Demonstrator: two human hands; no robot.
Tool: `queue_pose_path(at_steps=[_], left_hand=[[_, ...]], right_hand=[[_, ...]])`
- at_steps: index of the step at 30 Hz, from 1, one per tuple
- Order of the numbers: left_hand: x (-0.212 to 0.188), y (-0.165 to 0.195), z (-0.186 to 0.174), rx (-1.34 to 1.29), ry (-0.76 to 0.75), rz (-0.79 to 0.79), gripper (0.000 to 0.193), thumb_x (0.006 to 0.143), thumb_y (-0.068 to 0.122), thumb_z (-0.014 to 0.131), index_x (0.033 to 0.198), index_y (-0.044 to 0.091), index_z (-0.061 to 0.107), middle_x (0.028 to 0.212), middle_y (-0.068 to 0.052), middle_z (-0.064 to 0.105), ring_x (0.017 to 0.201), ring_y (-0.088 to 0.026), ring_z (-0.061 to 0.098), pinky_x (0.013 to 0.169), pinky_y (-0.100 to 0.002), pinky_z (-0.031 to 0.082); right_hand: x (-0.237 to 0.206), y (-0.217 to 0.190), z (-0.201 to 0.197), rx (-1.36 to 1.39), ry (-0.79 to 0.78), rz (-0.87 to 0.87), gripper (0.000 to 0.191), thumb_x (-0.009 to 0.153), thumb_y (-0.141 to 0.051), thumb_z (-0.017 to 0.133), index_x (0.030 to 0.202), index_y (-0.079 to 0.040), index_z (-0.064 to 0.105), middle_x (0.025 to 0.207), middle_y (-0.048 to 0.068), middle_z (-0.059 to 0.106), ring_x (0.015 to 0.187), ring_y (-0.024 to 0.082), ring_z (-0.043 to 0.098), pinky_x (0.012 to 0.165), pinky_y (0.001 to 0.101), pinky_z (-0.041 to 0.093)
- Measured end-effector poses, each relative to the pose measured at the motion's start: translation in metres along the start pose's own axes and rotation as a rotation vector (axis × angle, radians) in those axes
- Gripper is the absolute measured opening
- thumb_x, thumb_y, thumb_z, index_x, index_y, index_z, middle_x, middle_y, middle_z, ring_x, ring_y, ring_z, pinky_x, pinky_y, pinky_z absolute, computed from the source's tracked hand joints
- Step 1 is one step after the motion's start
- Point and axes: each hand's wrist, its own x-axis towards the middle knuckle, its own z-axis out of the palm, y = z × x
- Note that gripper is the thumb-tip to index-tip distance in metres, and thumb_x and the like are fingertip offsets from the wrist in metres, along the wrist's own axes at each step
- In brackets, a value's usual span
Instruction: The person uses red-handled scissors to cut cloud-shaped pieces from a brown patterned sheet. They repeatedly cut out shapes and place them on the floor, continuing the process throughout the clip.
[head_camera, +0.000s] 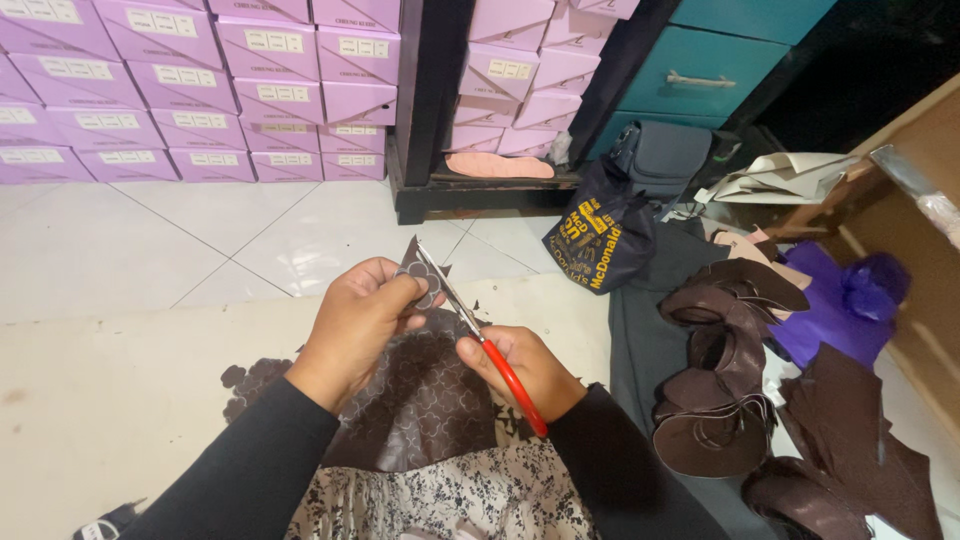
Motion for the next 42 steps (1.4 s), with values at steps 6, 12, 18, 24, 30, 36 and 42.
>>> queue_pose_path(at_steps=[6,12,18,24,30,36,42], left_hand=[[-0.001,0.004,0.003,0.008,0.015,0.033,0.011,0.091,0.010,0.065,0.096,0.001,0.064,0.090,-0.009,0.075,0.082,-0.013,0.073,0.061,-0.022,0.049],[-0.002,0.005,0.003,-0.026,0.034,0.029,0.014,0.090,0.012,0.069,0.098,0.001,0.066,0.091,-0.008,0.075,0.078,-0.010,0.068,0.060,-0.021,0.046],[-0.002,0.008,0.001,-0.002,0.017,0.007,0.013,0.090,0.012,0.070,0.098,0.001,0.067,0.086,-0.008,0.075,0.071,-0.008,0.064,0.059,-0.021,0.045],[-0.001,0.006,0.004,0.017,-0.029,-0.006,0.011,0.088,0.010,0.071,0.093,0.000,0.070,0.081,-0.009,0.075,0.062,-0.008,0.053,0.057,-0.023,0.043],[0.000,0.007,0.004,0.014,-0.018,-0.004,0.011,0.088,0.010,0.071,0.092,0.000,0.070,0.080,-0.009,0.075,0.062,-0.008,0.055,0.057,-0.022,0.043],[0.004,0.005,0.005,0.000,-0.021,0.008,0.011,0.086,0.008,0.072,0.091,-0.001,0.070,0.079,-0.009,0.074,0.061,-0.008,0.055,0.056,-0.023,0.043],[0.005,0.006,0.000,0.021,-0.040,0.003,0.012,0.085,0.007,0.073,0.093,-0.001,0.071,0.080,-0.008,0.074,0.066,-0.009,0.062,0.057,-0.022,0.044]], right_hand=[[0.002,0.002,0.001,-0.070,0.028,-0.027,0.045,0.101,-0.047,0.056,0.074,-0.010,0.056,0.056,-0.008,0.040,0.047,0.004,0.036,0.042,0.0243,0.028],[0.001,0.001,0.001,-0.083,0.041,-0.034,0.047,0.102,-0.047,0.056,0.074,-0.010,0.053,0.056,-0.008,0.040,0.046,0.004,0.036,0.042,0.0238,0.029],[-0.001,0.001,0.003,-0.086,0.019,-0.032,0.044,0.101,-0.048,0.052,0.079,-0.010,0.055,0.060,-0.007,0.043,0.050,0.005,0.042,0.046,0.0241,0.035],[0.000,0.002,0.000,-0.090,-0.045,-0.099,0.043,0.103,-0.049,0.050,0.083,-0.010,0.053,0.061,-0.005,0.045,0.052,0.006,0.044,0.049,0.0242,0.038],[0.001,0.001,-0.001,-0.058,-0.027,-0.068,0.044,0.102,-0.048,0.051,0.082,-0.010,0.054,0.060,-0.005,0.044,0.050,0.006,0.045,0.048,0.0240,0.039],[0.001,-0.001,-0.005,-0.022,-0.062,-0.062,0.043,0.104,-0.046,0.052,0.081,-0.009,0.053,0.060,-0.006,0.043,0.048,0.005,0.041,0.045,0.0232,0.035],[0.002,-0.001,-0.012,-0.092,-0.053,-0.019,0.043,0.101,-0.046,0.054,0.076,-0.010,0.052,0.056,-0.007,0.041,0.046,0.005,0.037,0.042,0.0244,0.031]])
